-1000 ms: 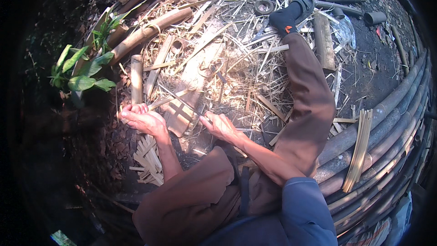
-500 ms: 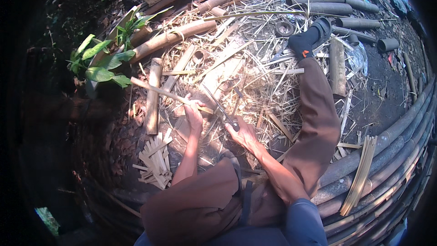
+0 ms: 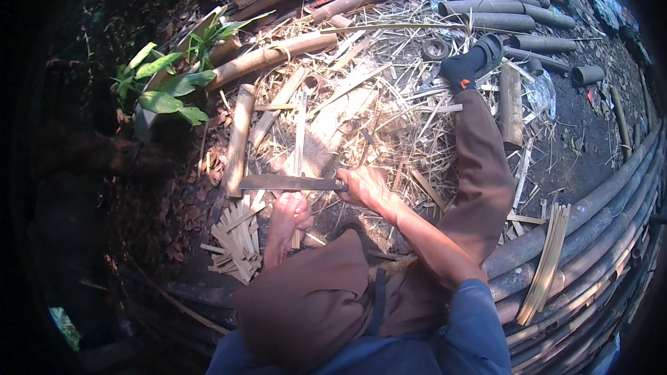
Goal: The person sits on the ground and uses a machete to split bamboo strips into smaller pieces. They repeatedly pick up bamboo pieces, split them, and place the resulting strips on the ground.
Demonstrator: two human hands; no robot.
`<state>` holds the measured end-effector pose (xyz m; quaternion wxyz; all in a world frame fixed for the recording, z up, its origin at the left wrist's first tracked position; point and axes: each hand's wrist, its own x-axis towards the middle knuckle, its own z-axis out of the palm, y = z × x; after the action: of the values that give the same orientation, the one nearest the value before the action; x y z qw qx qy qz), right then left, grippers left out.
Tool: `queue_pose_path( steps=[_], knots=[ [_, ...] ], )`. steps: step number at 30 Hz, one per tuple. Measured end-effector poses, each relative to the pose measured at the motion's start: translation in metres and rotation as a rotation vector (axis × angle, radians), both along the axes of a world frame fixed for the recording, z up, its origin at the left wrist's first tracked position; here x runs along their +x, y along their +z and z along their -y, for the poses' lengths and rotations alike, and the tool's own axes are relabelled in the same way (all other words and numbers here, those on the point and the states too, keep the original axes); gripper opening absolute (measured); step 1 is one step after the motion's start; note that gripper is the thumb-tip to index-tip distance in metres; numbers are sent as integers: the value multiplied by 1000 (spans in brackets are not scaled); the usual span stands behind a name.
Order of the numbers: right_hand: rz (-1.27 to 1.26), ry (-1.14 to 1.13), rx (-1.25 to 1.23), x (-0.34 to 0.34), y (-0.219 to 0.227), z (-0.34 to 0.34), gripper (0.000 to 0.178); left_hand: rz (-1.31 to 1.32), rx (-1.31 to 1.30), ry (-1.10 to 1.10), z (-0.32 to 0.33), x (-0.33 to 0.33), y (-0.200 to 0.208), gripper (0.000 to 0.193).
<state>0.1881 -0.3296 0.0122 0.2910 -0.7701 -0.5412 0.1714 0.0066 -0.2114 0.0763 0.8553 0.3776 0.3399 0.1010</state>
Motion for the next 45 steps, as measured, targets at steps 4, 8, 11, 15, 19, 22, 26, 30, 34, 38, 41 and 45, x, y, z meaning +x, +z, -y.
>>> queue_pose_path(
  steps=[4, 8, 11, 15, 19, 22, 26, 30, 34, 38, 41, 45],
  knots=[
    [10, -143, -94, 36, -11, -4, 23, -57, -43, -13, 18, -7, 34, 4],
    [58, -201, -34, 68, -18, 0, 23, -92, -6, -53, 32, -23, 47, 22],
    [48, -166, -206, 61, 3, 0, 23, -114, 12, -79, 32, -38, 46, 44],
    [55, 113, 68, 24, 8, 7, 18, -141, -40, -81, 33, -47, 50, 45],
    [-210, -429, -219, 96, -9, 13, 21, -154, 95, -259, 39, -69, 44, 47],
    [-173, -398, -198, 90, -19, 23, 22, -142, 28, -169, 32, -81, 37, 48],
    [-165, -283, -379, 32, -64, 46, 25, -95, -91, 50, 26, -56, 20, 34],
    [7, -197, -353, 1, -107, 59, 42, -197, 149, 71, 20, -49, -8, 23],
    [94, -162, -122, 22, -76, 5, 36, -328, 422, 56, 14, -76, -60, 19],
    [198, -127, 129, 100, -62, -73, 19, -453, 509, -15, 20, -88, -88, 18],
    [533, -198, 2, 167, -99, -107, 41, -540, 473, -77, 31, -67, -90, 18],
    [557, -209, -364, 196, -104, -133, 38, -538, 441, -19, 35, -77, -90, 18]
  ],
)
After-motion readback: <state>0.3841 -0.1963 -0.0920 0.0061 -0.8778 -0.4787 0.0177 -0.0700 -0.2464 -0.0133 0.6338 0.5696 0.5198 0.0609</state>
